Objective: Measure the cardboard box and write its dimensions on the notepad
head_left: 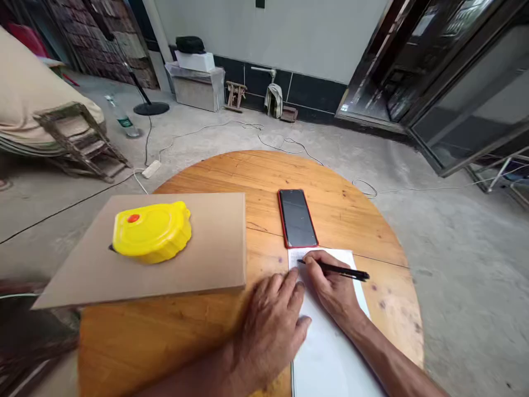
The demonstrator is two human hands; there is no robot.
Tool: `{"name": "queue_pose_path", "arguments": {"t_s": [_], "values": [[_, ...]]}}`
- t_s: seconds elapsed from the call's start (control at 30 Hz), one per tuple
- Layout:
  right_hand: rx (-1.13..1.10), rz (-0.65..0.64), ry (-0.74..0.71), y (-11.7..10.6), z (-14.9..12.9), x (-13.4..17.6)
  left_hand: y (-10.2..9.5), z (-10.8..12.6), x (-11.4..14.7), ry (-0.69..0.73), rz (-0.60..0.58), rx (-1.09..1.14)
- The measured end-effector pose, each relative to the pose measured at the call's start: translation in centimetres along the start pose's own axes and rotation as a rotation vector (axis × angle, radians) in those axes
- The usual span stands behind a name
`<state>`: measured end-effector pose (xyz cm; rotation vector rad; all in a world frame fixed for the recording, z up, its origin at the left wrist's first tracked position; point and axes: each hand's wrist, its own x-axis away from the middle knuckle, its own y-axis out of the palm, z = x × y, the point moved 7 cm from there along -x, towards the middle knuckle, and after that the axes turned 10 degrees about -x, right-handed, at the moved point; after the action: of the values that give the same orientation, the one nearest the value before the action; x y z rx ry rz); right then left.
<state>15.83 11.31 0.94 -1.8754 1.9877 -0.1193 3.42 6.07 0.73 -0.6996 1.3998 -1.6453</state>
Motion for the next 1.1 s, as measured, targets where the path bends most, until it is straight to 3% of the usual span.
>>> {"name": "queue_pose_path", "arguments": {"t_s": [0.5, 0.8, 1.1], "values": [[-0.009, 0.006, 0.002, -0.1, 0.1, -0.3, -0.1, 0.1, 0.1, 0.012, -0.010, 0.000], [-0.116, 0.042, 0.121, -0.8, 1.5, 0.1, 0.0, 0.2, -0.1, 0.026, -0.002, -0.006], [-0.107, 0.043, 0.081, -0.4, 1.1, -0.2, 0.0, 0.1, 0.1, 0.030, 0.001, -0.008]]}}
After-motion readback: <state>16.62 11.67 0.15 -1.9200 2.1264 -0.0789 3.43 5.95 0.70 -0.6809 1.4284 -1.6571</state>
